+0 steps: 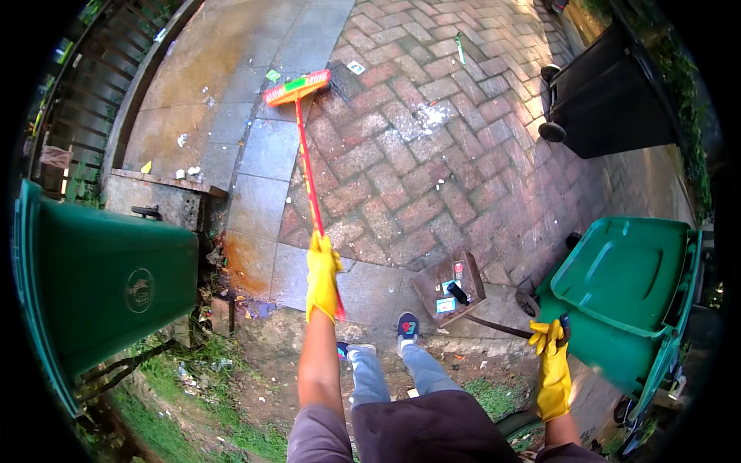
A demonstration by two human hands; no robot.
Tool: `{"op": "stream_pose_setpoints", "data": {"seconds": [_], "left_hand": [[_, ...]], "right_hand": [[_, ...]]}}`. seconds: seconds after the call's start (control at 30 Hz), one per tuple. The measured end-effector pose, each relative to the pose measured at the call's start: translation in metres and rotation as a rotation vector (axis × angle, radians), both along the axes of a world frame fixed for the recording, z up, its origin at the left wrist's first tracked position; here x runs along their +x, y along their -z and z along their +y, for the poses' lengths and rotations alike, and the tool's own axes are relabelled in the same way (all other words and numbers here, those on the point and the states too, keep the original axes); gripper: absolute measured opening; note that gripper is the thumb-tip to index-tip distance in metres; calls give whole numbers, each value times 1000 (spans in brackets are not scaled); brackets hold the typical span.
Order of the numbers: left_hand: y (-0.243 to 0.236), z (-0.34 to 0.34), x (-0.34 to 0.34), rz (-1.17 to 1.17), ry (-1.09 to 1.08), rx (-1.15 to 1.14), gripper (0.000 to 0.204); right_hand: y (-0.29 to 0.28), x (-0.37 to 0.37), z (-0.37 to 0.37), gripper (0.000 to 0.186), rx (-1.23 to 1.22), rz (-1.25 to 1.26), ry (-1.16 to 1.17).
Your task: The person sweeps scattered trash and debris on a paved outdoor area using a broom and dustpan. They gather the waste into a pile and scoop it into the dustpan, then transfer the contents into a green waste bin. The person continues sweeping the remaining debris along the walkway and near a wooden railing.
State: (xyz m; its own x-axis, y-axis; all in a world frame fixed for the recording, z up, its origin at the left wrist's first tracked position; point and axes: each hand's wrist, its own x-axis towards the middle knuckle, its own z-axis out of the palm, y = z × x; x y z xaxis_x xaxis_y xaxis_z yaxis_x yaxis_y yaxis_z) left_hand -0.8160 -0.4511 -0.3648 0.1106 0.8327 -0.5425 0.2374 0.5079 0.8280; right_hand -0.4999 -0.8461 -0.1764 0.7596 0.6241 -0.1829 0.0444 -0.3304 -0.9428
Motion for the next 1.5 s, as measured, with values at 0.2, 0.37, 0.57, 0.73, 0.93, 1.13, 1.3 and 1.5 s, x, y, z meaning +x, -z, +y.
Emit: {"op": "stream_pose_setpoints", "data": {"seconds": [0.2,0.37,0.57,0.73,0.93,1.13,1.3,1.5], "left_hand": [[17,-195,35,90,-303,-407,45],[-27,83,112,25,-41,-29,41],[-21,1,90,74,-68,-98,51],[29,-36,136,211,-178,21,50],[-94,220,318,149,-96,-107,43],[-89,23,335,257,-373,-532,45],[-19,229,443,169,-309,-86,30],[-33,278,541,75,-411,-90,43]], "right_hand": [[-1,61,-26,53,61,-5,26],[-28,118,38,43,-16,57,118],[-26,200,96,48,-44,-14,98],[-11,319,172,53,-152,28,126],[-42,412,259,58,-220,-42,170],[-88,516,350,55,-158,-32,187],[-93,615,442,48,-215,23,-78],[-73,708,514,44,-123,69,-232]]}}
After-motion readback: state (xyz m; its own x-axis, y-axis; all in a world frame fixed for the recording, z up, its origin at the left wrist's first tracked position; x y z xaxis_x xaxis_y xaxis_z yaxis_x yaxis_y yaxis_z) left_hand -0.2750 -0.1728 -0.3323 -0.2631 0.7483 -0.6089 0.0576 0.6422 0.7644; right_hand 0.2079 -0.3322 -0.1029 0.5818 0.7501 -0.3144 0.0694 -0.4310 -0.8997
